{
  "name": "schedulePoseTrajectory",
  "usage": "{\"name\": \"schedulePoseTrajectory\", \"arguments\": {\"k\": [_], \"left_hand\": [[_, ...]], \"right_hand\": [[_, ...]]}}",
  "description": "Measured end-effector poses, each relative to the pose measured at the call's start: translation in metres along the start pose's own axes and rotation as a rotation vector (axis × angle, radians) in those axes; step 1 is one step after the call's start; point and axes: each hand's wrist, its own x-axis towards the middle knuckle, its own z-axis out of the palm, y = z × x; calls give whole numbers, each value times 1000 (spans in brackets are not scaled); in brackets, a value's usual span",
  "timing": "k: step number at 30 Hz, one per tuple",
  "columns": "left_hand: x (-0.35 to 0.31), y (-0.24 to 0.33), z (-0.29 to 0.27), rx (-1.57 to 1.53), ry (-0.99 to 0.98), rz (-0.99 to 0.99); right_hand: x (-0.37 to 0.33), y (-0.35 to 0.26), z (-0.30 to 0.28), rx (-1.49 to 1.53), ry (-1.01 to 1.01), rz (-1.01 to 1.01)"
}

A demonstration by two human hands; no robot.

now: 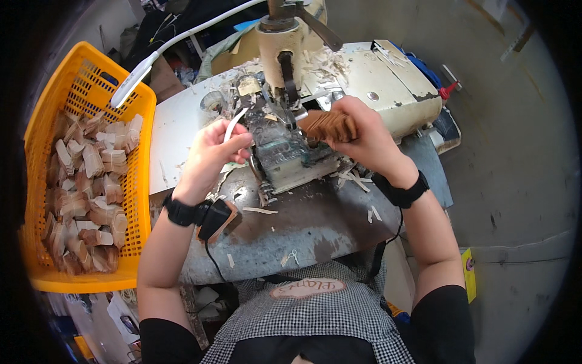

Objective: Skiving the edges of leather shoe components using an industrial skiving machine and then bundling them.

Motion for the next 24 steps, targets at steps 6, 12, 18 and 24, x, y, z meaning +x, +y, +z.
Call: {"name": "schedulePoseTrajectory", "arguments": {"k": [6, 12, 18, 24], "left_hand": [[-34, -21, 0, 143, -2, 96], [-57, -26, 17, 224, 8, 195], [-75, -21, 30, 572, 24, 534], [-86, -19, 32, 665, -32, 484]], "right_hand": [[-16, -36, -4, 1590, 236, 278], [-29, -53, 5, 1839, 208, 303], [-38, -67, 15, 1901, 158, 277], [-37, -93, 18, 1786, 220, 418]]}}
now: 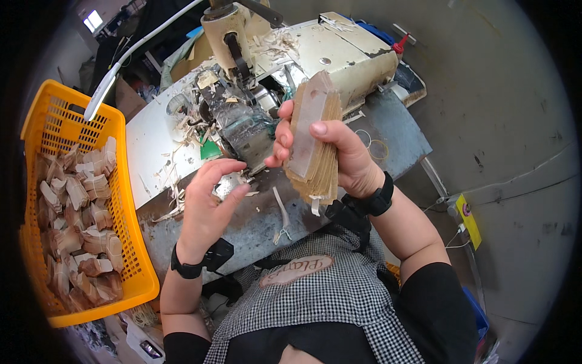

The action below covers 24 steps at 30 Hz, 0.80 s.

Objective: Skiving the edges of leather shoe components using an industrial skiving machine and then bundling them.

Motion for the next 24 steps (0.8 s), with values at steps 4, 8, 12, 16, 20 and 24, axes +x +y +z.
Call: {"name": "schedulePoseTrajectory", "arguments": {"k": [4, 8, 12, 16, 20, 24], "left_hand": [[-14, -2, 20, -530, -170, -17], [-17, 5, 28, -1246, -501, -364], [-20, 0, 34, -1225, -471, -523], [-24, -21, 35, -902, -402, -442], [-30, -34, 52, -53, -134, -7], [-51, -47, 77, 140, -189, 41]], "right_hand": [[-6, 16, 5, -43, -81, -1], [-12, 41, 19, -229, 15, -34], [-24, 54, 9, -434, 46, 1], [-35, 56, -13, -611, 129, 19], [-54, 61, -48, -786, 98, 40], [-67, 74, -69, -1514, -285, -85]]}}
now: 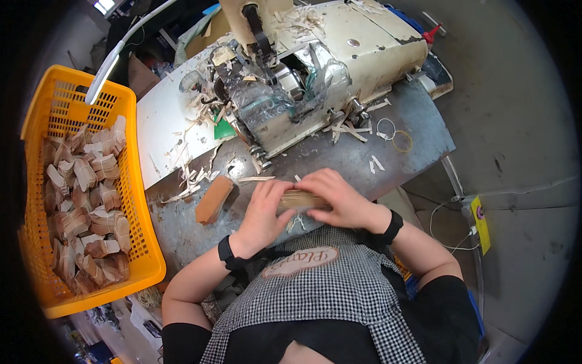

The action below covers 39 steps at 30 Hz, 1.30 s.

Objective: Skiving the edges of leather shoe components using an industrial skiving machine and then bundling them.

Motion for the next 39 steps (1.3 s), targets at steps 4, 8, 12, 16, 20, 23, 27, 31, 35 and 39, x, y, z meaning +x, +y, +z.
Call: {"name": "schedulePoseTrajectory", "arguments": {"k": [4, 8, 12, 16, 20, 23, 27, 31, 35, 39], "left_hand": [[-5, 1, 3, -55, -82, -91], [-6, 0, 1, -124, -138, -155], [20, 43, -44, -99, -56, 121], [43, 105, -102, -1033, -368, 396], [56, 118, -85, -1183, -156, 857], [51, 126, -100, -1293, -400, 616], [50, 140, -82, -1210, 76, 637], [66, 141, -70, -1696, 196, 990], [60, 108, -95, -1418, -262, 1087], [-10, 110, -148, -1212, 31, 283]], "right_hand": [[-1, -3, 3, -55, -36, 30], [1, -2, 14, -204, -44, -12], [1, 7, -4, -148, -42, -18], [5, 2, -51, 32, 274, 174], [17, -1, -80, 218, 343, 356], [24, 3, -97, 174, 312, 288], [63, -3, -133, 64, 174, 199], [124, 26, -175, -50, -92, 150], [181, 77, -210, -345, -43, 142], [211, 108, -234, -1013, 421, 202]]}}
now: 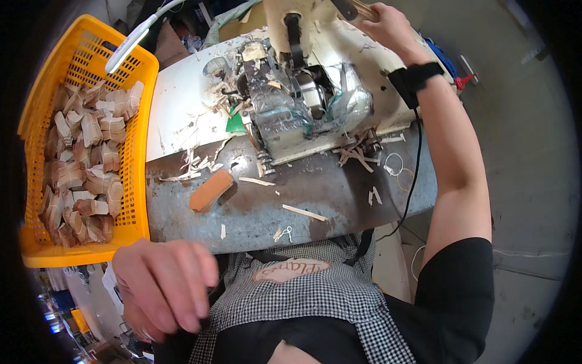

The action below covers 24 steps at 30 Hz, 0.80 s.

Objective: Skiving the edges of leather shoe components using an industrial skiving machine and then bundling them.

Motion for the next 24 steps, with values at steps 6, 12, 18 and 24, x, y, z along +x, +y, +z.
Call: {"name": "schedulePoseTrajectory", "arguments": {"k": [6, 12, 18, 24], "left_hand": [[-70, -5, -27, 410, 584, -62], [-67, -39, -67, 1084, 617, -488], [-78, -83, -100, 1631, 337, -556], [-80, -97, -104, 1580, 304, -753]], "right_hand": [[-36, 5, -49, 759, -497, 269], [-59, 75, -30, 966, -707, 454], [-60, 49, -34, 782, -437, 299], [-55, 43, -30, 439, -476, 96]]}}
